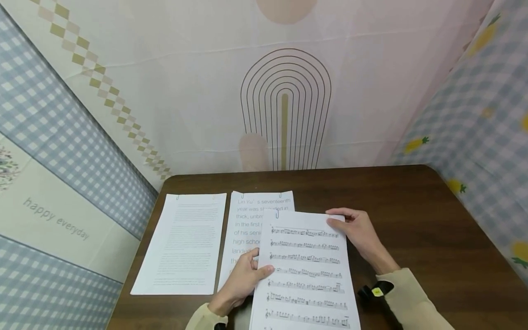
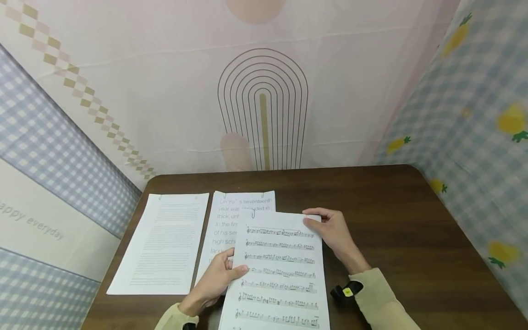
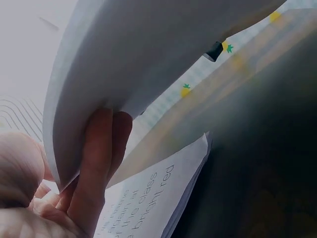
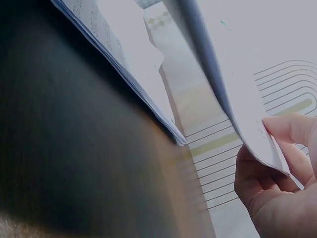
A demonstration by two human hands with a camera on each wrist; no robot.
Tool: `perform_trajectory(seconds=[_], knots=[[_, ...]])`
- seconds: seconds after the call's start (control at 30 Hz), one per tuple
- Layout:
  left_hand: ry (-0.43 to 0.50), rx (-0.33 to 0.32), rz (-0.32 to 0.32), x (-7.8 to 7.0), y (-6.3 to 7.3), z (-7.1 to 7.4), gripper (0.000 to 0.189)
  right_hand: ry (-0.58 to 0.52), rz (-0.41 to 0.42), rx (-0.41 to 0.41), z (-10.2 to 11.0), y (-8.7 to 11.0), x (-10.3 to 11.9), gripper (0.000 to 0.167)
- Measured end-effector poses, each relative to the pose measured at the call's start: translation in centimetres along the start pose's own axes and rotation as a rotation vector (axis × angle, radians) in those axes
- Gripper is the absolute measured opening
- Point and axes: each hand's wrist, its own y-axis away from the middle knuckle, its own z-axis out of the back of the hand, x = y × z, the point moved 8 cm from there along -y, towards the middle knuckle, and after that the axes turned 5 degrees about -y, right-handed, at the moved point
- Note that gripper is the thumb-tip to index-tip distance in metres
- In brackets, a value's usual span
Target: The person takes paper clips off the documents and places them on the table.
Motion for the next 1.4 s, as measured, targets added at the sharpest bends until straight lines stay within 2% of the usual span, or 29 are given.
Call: perform_trajectory(seconds=[0.37,0.83,1.03,1.27,1.4], knots=[[-0.017,0.007,0.009,0.3,0.1,-0.3,0.048,-0.007,-0.032,-0.022,0.4,0.2,-0.6,0.034],[-0.008,-0.008,0.02,0.6,0.1,-0.7,0.047,0.01,-0.044,-0.069,2.0,0.0,-1.1,0.047],[-0.014,0.002,0.017,0.4,0.0,-1.1,0.046,0.006,-0.026,-0.1,3.6,0.4,-1.2,0.044],[0.003,-0.012,0.031,0.7,0.4,-0.6,0.049,-0.125,0.02,-0.138,6.4,0.7,-1.2,0.026],[0.013,-0.012,0.029,0.8,0.6,-0.2,0.051,-0.102,0.018,-0.152,8.0,0.9,-1.5,0.024]])
